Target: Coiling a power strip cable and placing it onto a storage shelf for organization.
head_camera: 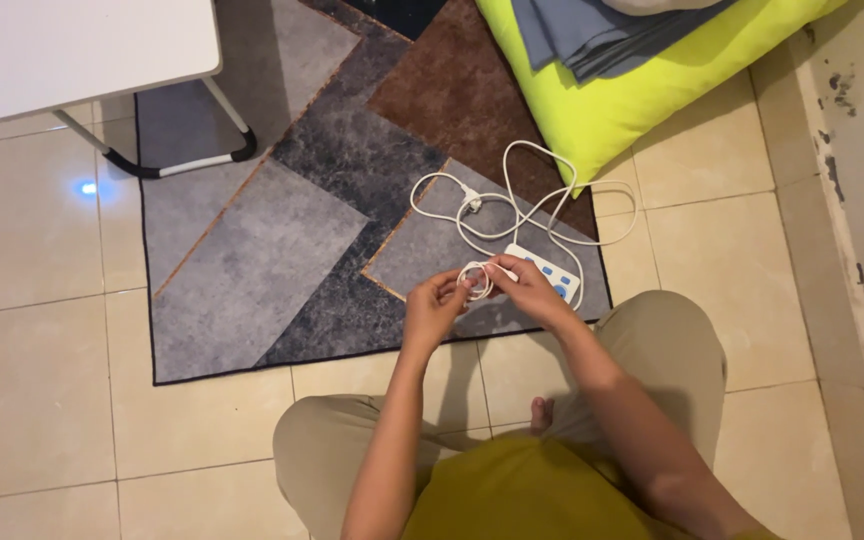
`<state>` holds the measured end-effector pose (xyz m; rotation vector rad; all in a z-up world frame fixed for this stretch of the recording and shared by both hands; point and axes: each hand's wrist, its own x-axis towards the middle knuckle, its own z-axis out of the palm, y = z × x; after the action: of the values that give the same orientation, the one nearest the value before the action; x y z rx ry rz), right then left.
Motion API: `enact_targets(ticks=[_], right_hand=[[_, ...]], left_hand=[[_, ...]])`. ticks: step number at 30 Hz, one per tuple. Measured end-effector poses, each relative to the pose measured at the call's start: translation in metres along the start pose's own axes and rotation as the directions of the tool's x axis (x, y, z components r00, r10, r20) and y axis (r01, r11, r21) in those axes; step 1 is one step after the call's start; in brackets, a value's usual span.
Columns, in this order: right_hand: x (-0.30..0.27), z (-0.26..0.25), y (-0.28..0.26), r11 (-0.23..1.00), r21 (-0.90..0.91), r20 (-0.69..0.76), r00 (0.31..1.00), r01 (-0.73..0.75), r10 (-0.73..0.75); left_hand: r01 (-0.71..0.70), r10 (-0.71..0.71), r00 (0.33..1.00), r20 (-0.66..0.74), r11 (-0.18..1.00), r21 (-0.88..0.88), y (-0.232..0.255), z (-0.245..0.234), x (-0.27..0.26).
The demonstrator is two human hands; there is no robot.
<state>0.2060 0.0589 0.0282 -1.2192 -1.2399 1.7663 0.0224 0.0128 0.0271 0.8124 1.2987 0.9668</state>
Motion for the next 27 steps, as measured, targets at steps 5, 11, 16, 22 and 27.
enact_targets(ticks=[5,11,16,22,27], right_hand=[[0.011,-0.006,-0.002,0.998,0.014,-0.04,0.997,0.062,-0.061],[0.016,-0.014,-0.025,0.998,-0.027,-0.061,0.997,0.052,-0.053],[0.007,-0.01,-0.074,0.992,-0.109,-0.13,0.988,0.065,-0.079],[-0.027,0.002,-0.171,0.981,-0.157,-0.223,0.963,0.116,-0.149],[-0.077,0.004,-0.272,0.921,-0.363,-0.284,0.925,0.14,-0.252]], left_hand=[[0.01,-0.01,0.998,-0.058,1.0,-0.012,0.003,-0.002,0.018],[0.01,-0.013,0.993,-0.119,1.0,-0.025,0.034,0.003,0.022],[0.017,-0.011,0.989,-0.147,0.999,0.036,0.086,0.014,0.006],[0.023,-0.008,0.99,-0.138,0.994,0.104,0.17,0.032,-0.025],[-0.007,0.028,0.995,-0.094,0.975,0.222,0.293,0.075,-0.079]])
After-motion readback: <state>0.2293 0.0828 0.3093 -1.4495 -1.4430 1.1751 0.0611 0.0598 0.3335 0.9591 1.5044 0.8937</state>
